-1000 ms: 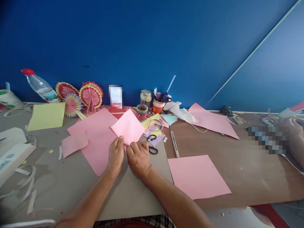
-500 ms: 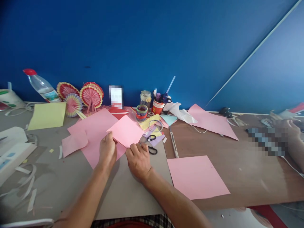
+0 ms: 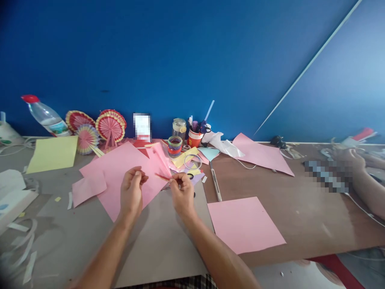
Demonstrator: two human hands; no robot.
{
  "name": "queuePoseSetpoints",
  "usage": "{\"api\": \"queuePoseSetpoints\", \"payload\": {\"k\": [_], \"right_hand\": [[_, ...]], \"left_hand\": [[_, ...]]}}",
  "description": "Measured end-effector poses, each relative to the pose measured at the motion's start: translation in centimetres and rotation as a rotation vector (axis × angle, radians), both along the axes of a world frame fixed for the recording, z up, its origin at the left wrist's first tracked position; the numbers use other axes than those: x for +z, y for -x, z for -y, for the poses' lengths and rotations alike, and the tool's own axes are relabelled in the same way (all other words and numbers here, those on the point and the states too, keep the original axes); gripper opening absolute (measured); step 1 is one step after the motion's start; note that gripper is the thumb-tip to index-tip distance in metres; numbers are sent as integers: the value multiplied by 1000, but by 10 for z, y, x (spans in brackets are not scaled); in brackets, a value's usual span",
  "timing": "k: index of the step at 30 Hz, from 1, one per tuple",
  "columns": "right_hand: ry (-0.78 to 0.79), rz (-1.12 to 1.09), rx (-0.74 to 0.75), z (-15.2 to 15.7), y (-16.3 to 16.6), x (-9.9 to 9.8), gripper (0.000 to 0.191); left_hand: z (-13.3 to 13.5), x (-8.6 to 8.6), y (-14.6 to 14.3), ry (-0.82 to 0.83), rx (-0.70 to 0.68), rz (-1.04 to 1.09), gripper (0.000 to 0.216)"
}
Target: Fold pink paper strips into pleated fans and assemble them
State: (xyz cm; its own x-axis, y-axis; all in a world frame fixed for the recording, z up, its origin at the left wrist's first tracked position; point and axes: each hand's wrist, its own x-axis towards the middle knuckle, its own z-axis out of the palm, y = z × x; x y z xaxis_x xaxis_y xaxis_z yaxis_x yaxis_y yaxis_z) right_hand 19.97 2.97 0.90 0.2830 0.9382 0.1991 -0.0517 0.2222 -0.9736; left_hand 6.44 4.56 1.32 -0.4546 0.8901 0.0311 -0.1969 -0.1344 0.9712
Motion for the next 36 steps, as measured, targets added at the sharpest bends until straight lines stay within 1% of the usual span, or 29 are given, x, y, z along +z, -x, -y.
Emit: {"api": "queuePoseSetpoints", "payload": {"k": [1, 2, 4, 5, 6, 7, 8, 10, 13, 15, 17, 20, 25, 28, 31, 33, 36], "right_hand": [[37, -182, 24, -3, -2, 2, 7], [64, -341, 58, -5, -3, 3, 10], [108, -591, 131, -8, -7, 5, 15], [126, -678, 168, -9, -9, 5, 17], [144, -740, 205, -10, -10, 5, 19], [160, -783, 239, -10, -11, 5, 20], [175, -813, 267, -10, -11, 5, 21], [205, -857, 302, -11, -11, 6, 21], [220, -904, 277, -10, -9, 5, 19], [225, -915, 269, -8, -5, 4, 18], [243, -924, 306, -5, -1, 2, 17], [262, -944, 375, 0, 6, -4, 15], [252, -905, 443, 0, 8, -14, 12], [242, -853, 527, -1, 3, -10, 19], [174, -791, 603, 0, -2, -1, 22], [131, -761, 613, -1, -3, 3, 20], [147, -751, 541, -2, -4, 1, 12]], "left_hand": [[5, 1, -3, 1, -103, -66, 22], [9, 2, -6, 14, -239, -134, 22], [17, 3, -12, 85, -547, -243, 30], [21, 3, -15, 129, -690, -284, 34], [23, 3, -18, 161, -793, -318, 37], [25, 2, -21, 177, -841, -348, 38], [26, 0, -24, 176, -836, -372, 38], [25, -3, -30, 150, -709, -385, 34], [20, -9, -34, 111, -509, -311, 32], [16, -13, -33, 85, -451, -266, 36], [15, -15, -32, 63, -443, -253, 38], [16, -14, -32, 44, -471, -301, 30], [21, -5, -32, -53, -371, -575, 15], [22, -4, -31, -109, -334, -688, 14], [22, -5, -29, -150, -292, -764, 13], [22, -6, -27, -140, -271, -772, 13], [23, -6, -27, -127, -275, -779, 13]]}}
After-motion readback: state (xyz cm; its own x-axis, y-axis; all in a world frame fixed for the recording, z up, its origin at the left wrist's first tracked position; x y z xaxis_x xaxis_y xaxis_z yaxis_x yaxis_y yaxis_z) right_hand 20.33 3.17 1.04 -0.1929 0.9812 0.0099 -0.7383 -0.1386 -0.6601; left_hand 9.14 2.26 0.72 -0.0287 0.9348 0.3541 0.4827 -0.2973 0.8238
